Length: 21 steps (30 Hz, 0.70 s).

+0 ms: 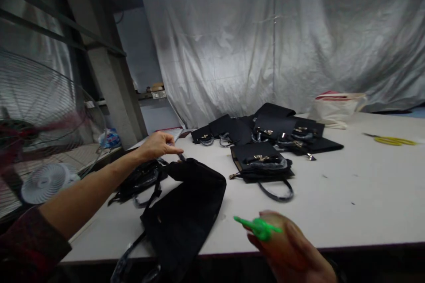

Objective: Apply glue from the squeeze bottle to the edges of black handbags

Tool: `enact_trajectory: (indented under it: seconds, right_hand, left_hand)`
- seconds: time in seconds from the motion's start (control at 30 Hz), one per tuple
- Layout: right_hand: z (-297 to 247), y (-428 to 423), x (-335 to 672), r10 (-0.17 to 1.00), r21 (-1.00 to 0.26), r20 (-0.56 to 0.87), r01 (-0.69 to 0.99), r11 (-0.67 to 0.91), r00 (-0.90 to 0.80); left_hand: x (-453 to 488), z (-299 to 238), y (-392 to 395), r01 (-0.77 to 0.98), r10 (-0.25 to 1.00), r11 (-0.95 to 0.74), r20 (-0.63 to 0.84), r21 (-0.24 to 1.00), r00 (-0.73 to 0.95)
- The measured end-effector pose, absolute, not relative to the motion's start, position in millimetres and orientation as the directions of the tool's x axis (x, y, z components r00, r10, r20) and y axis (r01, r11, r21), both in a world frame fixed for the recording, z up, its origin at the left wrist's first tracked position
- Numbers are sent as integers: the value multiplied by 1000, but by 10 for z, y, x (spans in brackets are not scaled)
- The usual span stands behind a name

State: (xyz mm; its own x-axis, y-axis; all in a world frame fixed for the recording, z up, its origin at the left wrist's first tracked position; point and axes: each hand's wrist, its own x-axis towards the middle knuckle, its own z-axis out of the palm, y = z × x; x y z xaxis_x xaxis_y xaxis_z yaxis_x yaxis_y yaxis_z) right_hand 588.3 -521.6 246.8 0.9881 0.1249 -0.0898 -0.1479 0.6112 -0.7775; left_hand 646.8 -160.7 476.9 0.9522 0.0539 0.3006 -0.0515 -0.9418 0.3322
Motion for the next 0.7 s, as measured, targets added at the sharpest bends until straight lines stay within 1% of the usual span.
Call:
enact_trajectory:
  seconds: [0.03, 0.07, 0.17, 0.23, 0.37, 0.47, 0.57, 0.7]
  right_hand:
    - [2556, -5097, 5892, 177, -736, -81, -179, 653, 981]
    - [2631, -4984, 5919, 204, -721, -57, -182, 668, 977]
    - [2731, -4745, 6077, 210, -715, 40, -119, 689, 977]
    - [2708, -4674, 6201, 233, -733, 85, -98, 673, 969]
    - [2652, -4632, 6377, 302, -811, 127, -76, 580, 945]
    - [2673, -4616, 6438, 355, -871, 174, -25, 491, 918]
    - [2698, -4593, 6453, 428, -903, 222, 19, 430, 876]
    - [2717, -4532, 6464, 481, -935, 269, 106, 339, 834]
  left_hand:
    - [6446, 4771, -1660, -64, 45, -935, 297, 348, 954]
    - [6431, 4781, -1700, -78, 35, -927, 292, 366, 956]
    - [6423, 4838, -1757, -122, -8, -902, 268, 414, 963]
    - [6429, 4872, -1764, -136, -28, -894, 250, 428, 968]
    - [6419, 4889, -1789, -130, -37, -901, 225, 414, 974]
    - [6405, 4889, -1820, -129, -43, -904, 213, 408, 976]
    - [6417, 4901, -1841, -92, -8, -889, 187, 449, 982]
    - [6421, 4932, -1880, -54, 11, -847, 120, 529, 993]
